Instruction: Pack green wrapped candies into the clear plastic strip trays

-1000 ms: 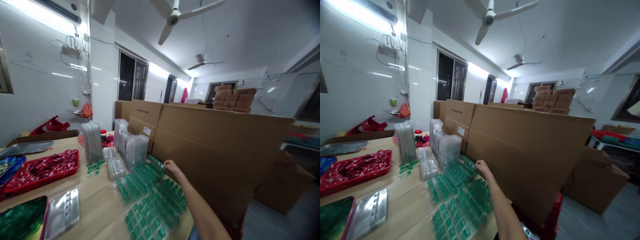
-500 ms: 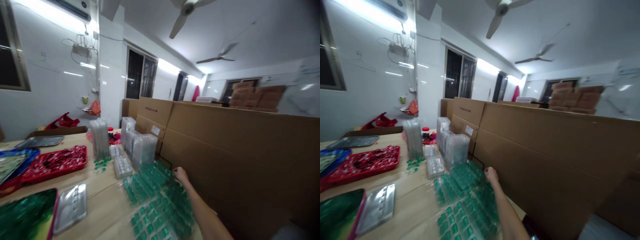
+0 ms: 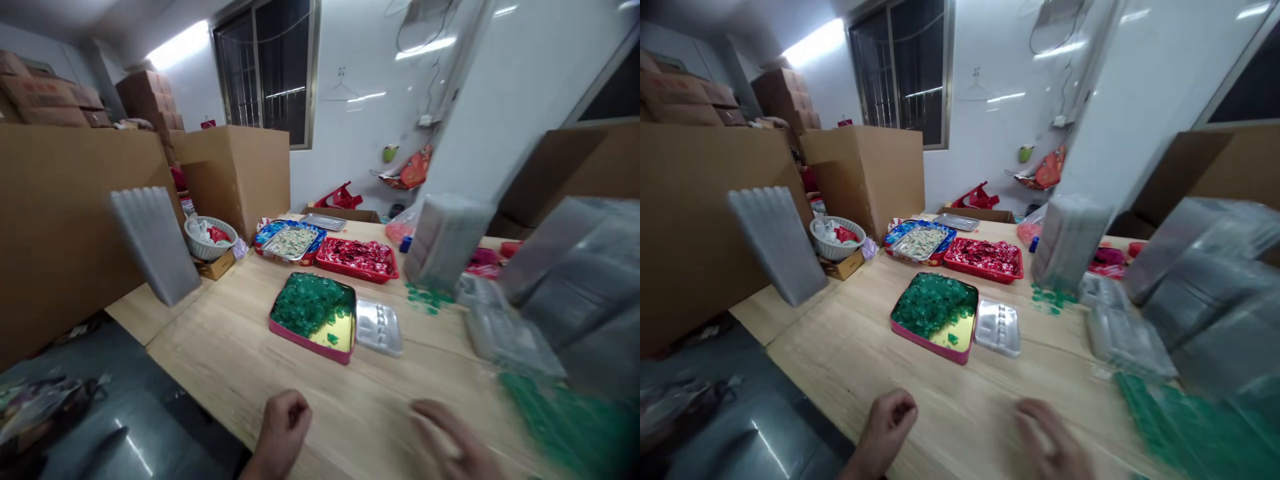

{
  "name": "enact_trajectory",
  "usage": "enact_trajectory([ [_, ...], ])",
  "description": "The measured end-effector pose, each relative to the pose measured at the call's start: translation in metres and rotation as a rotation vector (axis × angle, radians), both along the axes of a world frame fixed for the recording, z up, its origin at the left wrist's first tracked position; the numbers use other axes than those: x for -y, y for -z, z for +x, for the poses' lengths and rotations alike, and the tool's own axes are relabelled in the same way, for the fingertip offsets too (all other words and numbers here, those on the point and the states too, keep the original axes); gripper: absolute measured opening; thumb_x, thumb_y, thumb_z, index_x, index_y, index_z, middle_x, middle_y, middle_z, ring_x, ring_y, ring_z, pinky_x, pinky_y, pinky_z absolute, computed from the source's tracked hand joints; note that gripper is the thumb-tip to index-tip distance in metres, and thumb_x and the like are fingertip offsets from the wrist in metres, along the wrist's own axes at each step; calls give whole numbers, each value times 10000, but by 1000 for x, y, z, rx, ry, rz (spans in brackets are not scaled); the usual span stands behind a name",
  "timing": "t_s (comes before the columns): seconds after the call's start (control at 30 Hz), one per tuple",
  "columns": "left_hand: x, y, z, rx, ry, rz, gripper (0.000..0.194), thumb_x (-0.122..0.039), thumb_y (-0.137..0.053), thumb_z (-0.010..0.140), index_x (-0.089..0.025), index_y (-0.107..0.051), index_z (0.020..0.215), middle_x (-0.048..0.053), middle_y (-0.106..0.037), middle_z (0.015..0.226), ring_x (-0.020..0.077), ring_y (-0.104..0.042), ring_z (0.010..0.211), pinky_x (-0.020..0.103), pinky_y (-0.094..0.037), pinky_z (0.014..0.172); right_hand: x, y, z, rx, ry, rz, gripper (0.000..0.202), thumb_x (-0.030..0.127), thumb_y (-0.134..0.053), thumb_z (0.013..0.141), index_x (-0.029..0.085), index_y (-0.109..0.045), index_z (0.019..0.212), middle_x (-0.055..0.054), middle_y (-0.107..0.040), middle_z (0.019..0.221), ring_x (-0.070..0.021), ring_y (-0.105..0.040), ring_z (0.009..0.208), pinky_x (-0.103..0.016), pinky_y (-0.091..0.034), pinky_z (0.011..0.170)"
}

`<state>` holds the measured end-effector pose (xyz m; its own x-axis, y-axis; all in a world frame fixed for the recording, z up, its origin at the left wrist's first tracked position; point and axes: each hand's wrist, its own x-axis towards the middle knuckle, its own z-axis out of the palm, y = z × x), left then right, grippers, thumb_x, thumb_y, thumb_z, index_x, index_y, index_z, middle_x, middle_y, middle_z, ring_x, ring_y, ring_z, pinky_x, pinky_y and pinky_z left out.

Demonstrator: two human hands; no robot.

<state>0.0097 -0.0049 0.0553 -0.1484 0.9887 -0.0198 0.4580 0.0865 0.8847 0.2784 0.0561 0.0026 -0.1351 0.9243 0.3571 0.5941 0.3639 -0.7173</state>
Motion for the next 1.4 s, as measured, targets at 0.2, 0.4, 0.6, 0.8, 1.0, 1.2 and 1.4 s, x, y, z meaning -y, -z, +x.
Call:
enact_trajectory([
  [0.2,-18,2,-98,-462,-207,28,209,-205,-379,804,-151,-581,797,52,-598,773,159,-556,729,258,-416,683,29,-7,-190,279,-431,-78,388,286,-547,733,215,-558,1115,-100,-516,1248,-277,-420,1162,-467,-266,1007],
  [0.4,-34,27,-128,-860,-102,-153,246,-128,-337,820,-159,-569,895,79,-580,918,172,-554,903,261,-385,789,22,-10,-192,343,-481,-152,496,193,-550,639,206,-528,1134,-85,-426,1342,-270,-325,1242,-469,-158,1056],
  [0.6,-32,38,-74,-811,91,-218,251,-94,-348,805,-179,-565,898,67,-580,970,156,-571,882,241,-386,753,18,0,-92,381,-430,-51,526,44,-403,635,172,-536,1128,-116,-466,1307,-226,-361,1245,-424,-303,1025],
  [0.8,-36,24,-60,-836,39,-210,231,-153,-356,826,-179,-575,891,79,-589,952,198,-555,920,279,-398,775,14,-12,-35,307,-392,27,424,124,-428,771,223,-506,1176,-109,-534,1234,-207,-444,1194,-363,-416,950],
  [1.0,-47,11,-12,-558,215,54,210,-206,-382,818,-203,-590,847,68,-604,897,192,-566,863,279,-410,755,-80,-65,-88,382,-219,-18,238,121,-445,789,171,-617,945,-88,-647,954,-196,-581,923,-298,-436,804],
  [1.2,-55,17,21,-271,287,77,150,-158,-441,737,-163,-591,744,64,-602,758,165,-567,682,256,-392,609,-141,-44,-130,680,-179,-179,235,12,-523,627,117,-650,796,-133,-670,836,-232,-599,841,-270,-390,703],
  [1.4,-75,17,17,98,159,-15,133,-181,-451,689,-150,-571,642,16,-563,604,135,-522,583,232,-381,549,-129,-46,-111,527,-183,-181,286,51,-427,727,162,-649,869,-67,-680,831,-166,-606,787,-219,-375,650],
])
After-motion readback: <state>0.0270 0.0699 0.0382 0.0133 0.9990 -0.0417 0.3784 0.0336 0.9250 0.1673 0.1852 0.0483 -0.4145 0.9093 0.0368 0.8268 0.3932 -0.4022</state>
